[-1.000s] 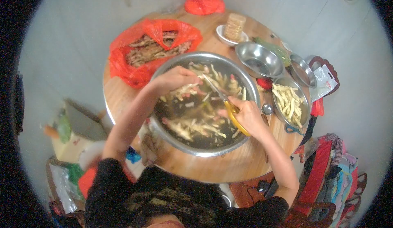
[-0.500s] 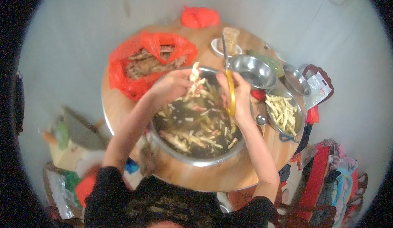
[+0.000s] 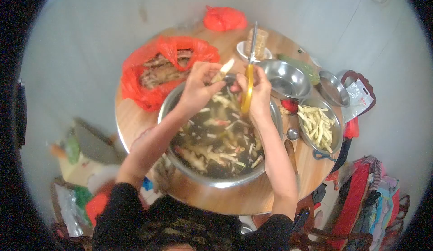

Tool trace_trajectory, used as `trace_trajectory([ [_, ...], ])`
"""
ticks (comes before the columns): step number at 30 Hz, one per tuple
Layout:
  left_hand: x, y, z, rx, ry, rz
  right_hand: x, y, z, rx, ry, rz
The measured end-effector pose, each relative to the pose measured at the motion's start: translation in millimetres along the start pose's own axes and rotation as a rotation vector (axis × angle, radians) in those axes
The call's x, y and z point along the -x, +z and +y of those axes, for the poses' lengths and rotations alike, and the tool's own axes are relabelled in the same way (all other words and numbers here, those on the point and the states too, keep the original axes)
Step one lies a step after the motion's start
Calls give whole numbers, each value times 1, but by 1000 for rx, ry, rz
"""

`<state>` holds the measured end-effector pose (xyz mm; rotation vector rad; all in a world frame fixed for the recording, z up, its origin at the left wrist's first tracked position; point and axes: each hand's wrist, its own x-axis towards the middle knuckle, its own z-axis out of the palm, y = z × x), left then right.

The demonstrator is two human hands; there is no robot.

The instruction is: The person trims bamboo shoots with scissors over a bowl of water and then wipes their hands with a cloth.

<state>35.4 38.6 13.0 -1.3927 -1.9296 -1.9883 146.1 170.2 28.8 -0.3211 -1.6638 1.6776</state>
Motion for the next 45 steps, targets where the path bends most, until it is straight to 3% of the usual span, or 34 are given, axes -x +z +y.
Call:
trace_trajectory([
  [5, 2, -3, -7, -71, 16, -10, 10, 8, -6, -40, 44, -35],
  [7, 0, -3, -12, 171, -138, -76, 12, 10, -5, -17, 13, -63],
  [11, 2, 1, -8, 426, -251, -139, 13, 14, -2, 17, -33, -30],
  [13, 3, -1, 4, 689, -380, -192, 7, 9, 5, 68, -146, -4],
  [14, 2, -1, 0, 691, -385, -185, 7, 5, 5, 71, -140, -9],
  [16, -2, -7, -9, 875, -625, -195, 7, 0, -2, 190, -20, -8],
  [23, -11, -30, -4, 1016, -721, 28, 8, 11, 5, 372, -110, -62],
  [28, -12, -34, -17, 1010, -703, -112, 10, 5, -2, 251, -77, -130],
  [31, -11, -33, -15, 994, -680, -84, 11, -1, -22, 149, -10, -257],
  [34, -11, -37, -14, 1036, -686, -121, 10, -10, -35, 304, 70, -354],
  [36, -12, -38, -12, 1057, -699, -138, 10, -15, -40, 383, -78, -446],
  [37, -12, -38, -11, 1073, -710, -157, 12, -23, -46, 430, 11, -468],
  [40, -13, -38, -13, 1097, -745, -193, 15, -35, -39, 527, -102, -444],
  [45, -12, -41, -16, 1105, -741, -239, 37, -37, -35, 619, -91, -481],
])
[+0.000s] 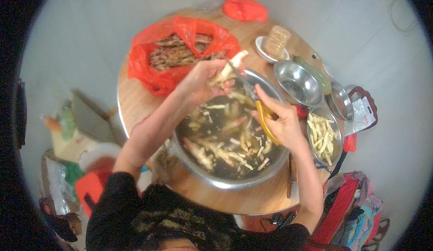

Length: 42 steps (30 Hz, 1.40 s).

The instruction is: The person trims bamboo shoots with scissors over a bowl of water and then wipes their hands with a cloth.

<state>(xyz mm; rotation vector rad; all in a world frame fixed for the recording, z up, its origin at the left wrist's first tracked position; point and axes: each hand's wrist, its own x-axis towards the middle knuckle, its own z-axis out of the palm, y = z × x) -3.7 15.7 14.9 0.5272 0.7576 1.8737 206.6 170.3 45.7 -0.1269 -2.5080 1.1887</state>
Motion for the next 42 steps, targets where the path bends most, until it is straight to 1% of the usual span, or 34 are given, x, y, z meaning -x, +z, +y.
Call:
trace_trajectory([
  [1, 0, 0, 1, 20, -11, 4, 4, 2, -4, 66, 29, -76],
  [2, 0, 0, 0, 19, -11, 3, 5, 1, 12, 106, -13, -127],
  [3, 1, 2, 1, 49, -25, 50, 5, 1, 8, 107, -15, -126],
  [4, 2, 5, 1, 78, -40, 95, 5, 1, 2, 99, -19, -60],
  [5, -2, 3, 0, 79, -42, 91, 6, 0, -2, 93, -21, 8],
  [6, -5, 1, -1, 84, -88, 87, 6, -1, -5, 96, -19, 11],
  [7, -8, -1, -2, 89, -133, 85, 6, -2, -7, 57, 46, 24],
  [8, -9, -4, -4, 88, -134, 85, 6, -2, -7, 17, 110, 36],
  [9, -10, -3, -4, 47, -132, 110, 8, -2, -5, 17, 109, 36],
  [11, -10, -2, -2, 6, -125, 134, 16, 1, 2, 350, -130, -170],
  [12, -10, -2, -1, -26, -104, 153, 17, 4, 3, 340, -175, -146],
  [13, -10, -2, 0, -57, -87, 171, 16, 3, 4, 340, -174, -146],
  [15, -9, -2, -1, -63, -89, 148, 14, 1, 5, 97, 30, 27],
  [17, -9, -5, -2, -69, -95, 131, 13, 2, 7, 98, 50, 26],
  [19, -9, -9, -1, 48, -136, 33, 10, 3, 9, 107, 78, 23],
  [20, -11, -10, 0, 49, -132, 33, 12, 7, 26, 215, -142, -22],
  [21, -9, -7, 1, 9, -121, 76, 15, 13, 22, 328, -219, -55],
  [22, -8, -6, 1, -31, -114, 122, 17, 13, 18, 297, -182, -61],
  [24, -9, -8, 2, -21, -113, 116, 18, 13, 19, 264, -142, -64],
  [26, -10, -7, 1, -17, -115, 105, 16, 12, 28, -11, 32, 37],
  [27, -9, -5, 0, 22, -98, 120, 17, 12, 26, -12, 33, 41],
  [29, -8, -4, -3, 60, -80, 136, 18, 14, 20, 89, 4, 45],
  [30, -7, -4, -3, 82, -55, 163, 23, 20, 18, 174, -93, 58],
  [31, -7, -4, -3, 104, -26, 190, 26, 20, 19, 175, -100, 57],
  [33, -7, -2, -3, 135, 10, 189, 31, 20, 22, 145, -103, -23],
  [35, -7, -1, -4, 166, 35, 184, 27, 16, 25, 101, -60, 7],
  [37, -9, -1, -3, 126, 22, 199, 23, 14, 21, 134, -10, 114],
  [38, -10, -3, -3, 126, 22, 195, 25, 11, 13, 200, -24, 67],
  [39, -9, -4, -3, 107, 25, 141, 25, 13, 14, 203, -25, 69],
  [40, -10, -5, -2, 88, 31, 87, 28, 16, 16, 174, -64, 43],
  [41, -10, -6, -2, 88, 35, 84, 29, 18, 16, 145, -104, 17],
  [42, -7, -3, -1, 101, 25, 90, 29, 13, 14, 228, -175, -94],
])
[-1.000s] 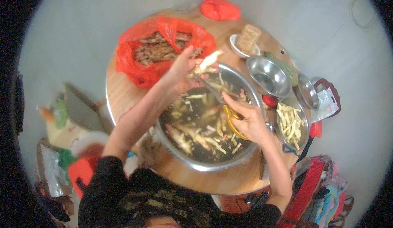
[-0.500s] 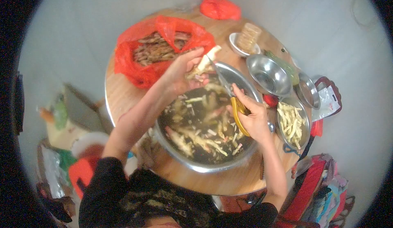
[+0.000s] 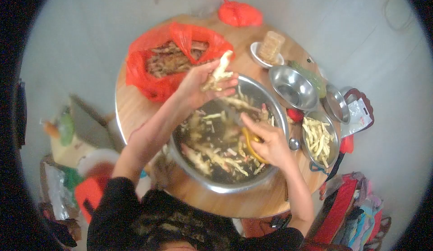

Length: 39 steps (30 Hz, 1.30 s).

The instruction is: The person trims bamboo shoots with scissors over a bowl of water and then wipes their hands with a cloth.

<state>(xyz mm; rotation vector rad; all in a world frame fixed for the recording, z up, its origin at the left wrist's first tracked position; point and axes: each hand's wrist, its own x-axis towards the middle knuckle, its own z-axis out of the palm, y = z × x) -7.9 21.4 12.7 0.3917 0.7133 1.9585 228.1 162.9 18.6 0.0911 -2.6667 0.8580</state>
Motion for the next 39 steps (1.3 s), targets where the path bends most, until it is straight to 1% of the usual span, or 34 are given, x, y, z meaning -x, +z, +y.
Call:
trace_trajectory([
  [1, 1, 2, 2, 11, -8, 8, 0, -1, -4, 4, -7, 0],
  [3, 1, 3, 2, 6, -1, -6, 2, 0, -14, -8, 86, -88],
  [4, 1, 3, 0, 3, 2, -16, 3, 6, -8, -65, 21, 43],
  [5, -1, -1, -2, 5, -2, -15, 4, 5, -7, -66, 25, 42],
  [7, -2, -7, 0, 16, -1, -150, -1, 0, -4, 11, 115, 141],
  [8, -2, -7, -3, 18, -1, -147, -5, 1, -2, 45, 29, 179],
  [10, 6, 10, -1, -13, -17, 4, -2, 9, 2, 27, 8, 152],
  [12, 2, 3, 0, 3, -23, -5, 2, 16, 1, 32, -38, 60],
  [13, 0, -1, 0, 14, -32, -17, 5, 16, -1, 31, -41, 55],
  [14, -2, -5, -1, 15, -28, -13, 7, 14, -3, -5, 27, -8],
  [15, -3, -5, -1, 34, -16, -69, 9, 14, -5, -40, 98, -68],
  [16, -5, -5, -2, 54, -5, -125, 7, 14, -4, -40, 98, -68],
  [17, -6, -5, -4, 55, -6, -125, 4, 13, -4, -53, 56, 37],
  [18, -4, -1, -3, 55, -14, -72, 1, 13, -3, -66, 14, 142],
  [19, -2, 1, -3, 56, -23, -19, 0, 13, -4, -66, 17, 141],
  [21, -3, -4, -3, 8, -44, -10, -3, 12, -7, 58, 70, 116],
  [22, -5, -7, -3, -39, -60, 0, 1, 20, 0, 68, -20, 117],
  [23, -6, -10, -3, -36, -55, 2, 4, 20, -3, 68, -24, 113],
  [25, -5, -12, -3, -21, -12, -44, 7, 19, -12, 56, 136, -39],
  [26, -6, -12, -4, -19, -12, -43, 3, 15, -9, 61, 35, 17],
  [27, -5, -7, -5, -8, 8, -32, 2, 15, -4, 60, 36, 16],
  [29, -5, -2, -6, 4, 24, -23, 2, 17, 4, 17, 9, 206],
  [31, -5, -1, -6, -45, 25, -13, 3, 19, -4, 50, 30, 198],
  [33, -2, 0, -3, -30, 24, 5, 10, 27, -12, 136, 66, 22],
  [34, 0, 1, -1, -14, 23, 24, 11, 28, -14, 157, 12, -26],
  [35, 1, 2, -1, -15, 24, 26, 10, 29, -13, 156, 10, -26],
  [37, 1, 4, 0, 44, 72, -30, 9, 28, -9, -67, 82, 86],
  [39, 0, 5, 0, 61, 77, -27, 5, 25, -9, -19, 91, 127],
])
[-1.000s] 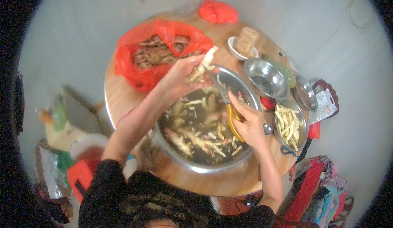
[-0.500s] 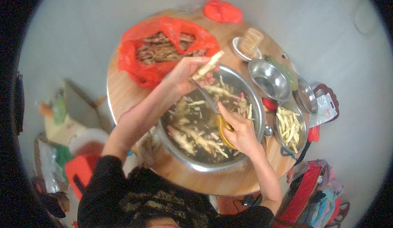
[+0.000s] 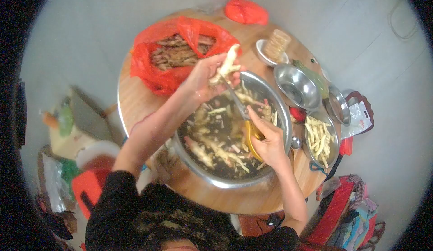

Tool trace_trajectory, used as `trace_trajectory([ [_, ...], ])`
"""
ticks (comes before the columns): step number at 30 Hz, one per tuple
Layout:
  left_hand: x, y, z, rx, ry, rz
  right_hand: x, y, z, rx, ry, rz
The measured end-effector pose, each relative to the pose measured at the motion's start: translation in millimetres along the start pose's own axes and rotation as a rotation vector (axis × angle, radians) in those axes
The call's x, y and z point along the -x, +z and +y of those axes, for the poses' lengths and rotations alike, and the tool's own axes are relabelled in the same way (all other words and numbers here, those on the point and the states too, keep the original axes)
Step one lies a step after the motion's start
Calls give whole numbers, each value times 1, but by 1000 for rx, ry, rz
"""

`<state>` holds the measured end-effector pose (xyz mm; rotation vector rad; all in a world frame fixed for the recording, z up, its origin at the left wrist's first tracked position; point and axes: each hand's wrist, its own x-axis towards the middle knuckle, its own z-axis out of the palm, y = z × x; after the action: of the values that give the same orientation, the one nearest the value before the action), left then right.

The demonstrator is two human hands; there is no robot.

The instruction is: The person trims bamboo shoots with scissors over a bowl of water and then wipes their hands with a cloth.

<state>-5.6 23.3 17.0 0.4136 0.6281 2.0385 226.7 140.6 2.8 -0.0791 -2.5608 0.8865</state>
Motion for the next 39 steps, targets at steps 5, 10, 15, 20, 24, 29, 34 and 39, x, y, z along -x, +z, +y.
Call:
trace_trajectory([
  [5, -5, -4, 1, 80, 34, 22, -3, 20, 8, -65, 1, 63],
  [10, -8, -19, 1, 203, 111, 1, -3, 22, -12, 1, -134, -43],
  [15, -8, -9, 0, 193, 125, 54, -7, 13, 0, -32, -104, 40],
  [20, -4, -5, -3, 146, 134, 61, -14, 15, 11, 108, -171, 80],
  [24, -11, -17, -3, 247, 98, 14, -11, 20, 0, 160, -211, -3],
  [29, -11, -15, 0, 309, 89, 121, -16, 7, -6, 163, -219, -79],
  [34, -11, -12, 0, 276, 76, 62, -23, 3, -2, 187, -249, 51],
  [39, -5, -6, 1, 58, 133, 143, -15, 11, -15, 187, -156, -82],
])
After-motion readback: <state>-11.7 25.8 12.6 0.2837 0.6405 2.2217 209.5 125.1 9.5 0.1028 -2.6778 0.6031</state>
